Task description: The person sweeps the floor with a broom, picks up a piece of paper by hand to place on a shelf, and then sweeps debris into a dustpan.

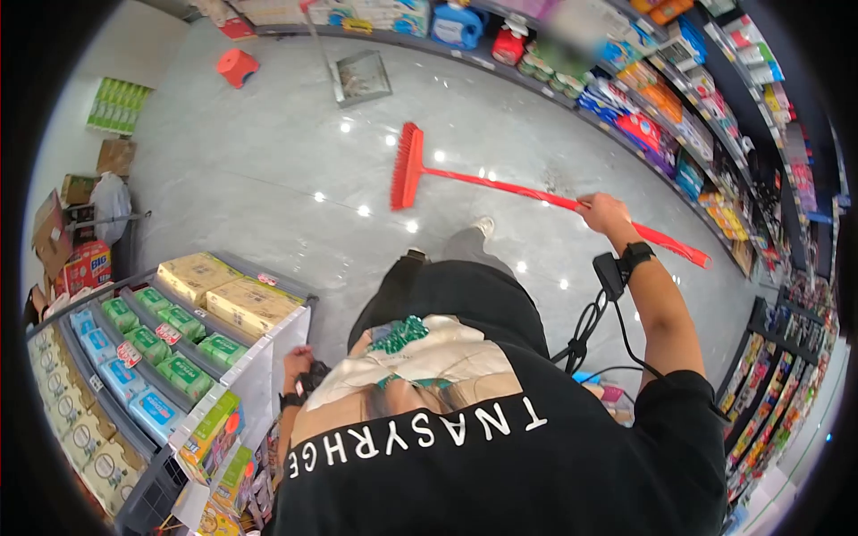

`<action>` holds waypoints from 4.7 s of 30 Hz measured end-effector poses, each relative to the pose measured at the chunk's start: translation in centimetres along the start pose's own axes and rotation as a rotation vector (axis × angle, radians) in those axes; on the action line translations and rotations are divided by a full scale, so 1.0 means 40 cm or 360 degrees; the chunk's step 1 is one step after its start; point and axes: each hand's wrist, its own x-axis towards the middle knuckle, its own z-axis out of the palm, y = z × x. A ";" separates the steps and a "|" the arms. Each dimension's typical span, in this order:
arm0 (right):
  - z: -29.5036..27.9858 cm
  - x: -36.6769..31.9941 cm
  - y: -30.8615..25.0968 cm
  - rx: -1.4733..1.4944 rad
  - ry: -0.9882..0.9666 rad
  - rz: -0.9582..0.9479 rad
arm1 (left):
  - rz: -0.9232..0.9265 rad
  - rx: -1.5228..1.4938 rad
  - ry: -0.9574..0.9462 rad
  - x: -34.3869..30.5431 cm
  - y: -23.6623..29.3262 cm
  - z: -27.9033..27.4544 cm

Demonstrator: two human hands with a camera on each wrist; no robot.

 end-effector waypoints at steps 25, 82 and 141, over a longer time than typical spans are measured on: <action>0.097 0.308 0.064 0.0234 -0.0545 0.0452 | 0.0352 0.0445 0.0144 0.189 0.840 0.006; -0.127 -0.097 -0.753 0.1084 -0.0551 0.1749 | 0.3360 0.0619 -0.1777 0.030 2.603 -0.548; -0.571 0.522 -0.952 -0.0897 0.0626 -0.0191 | 0.3038 0.1262 -0.1252 0.074 2.040 0.092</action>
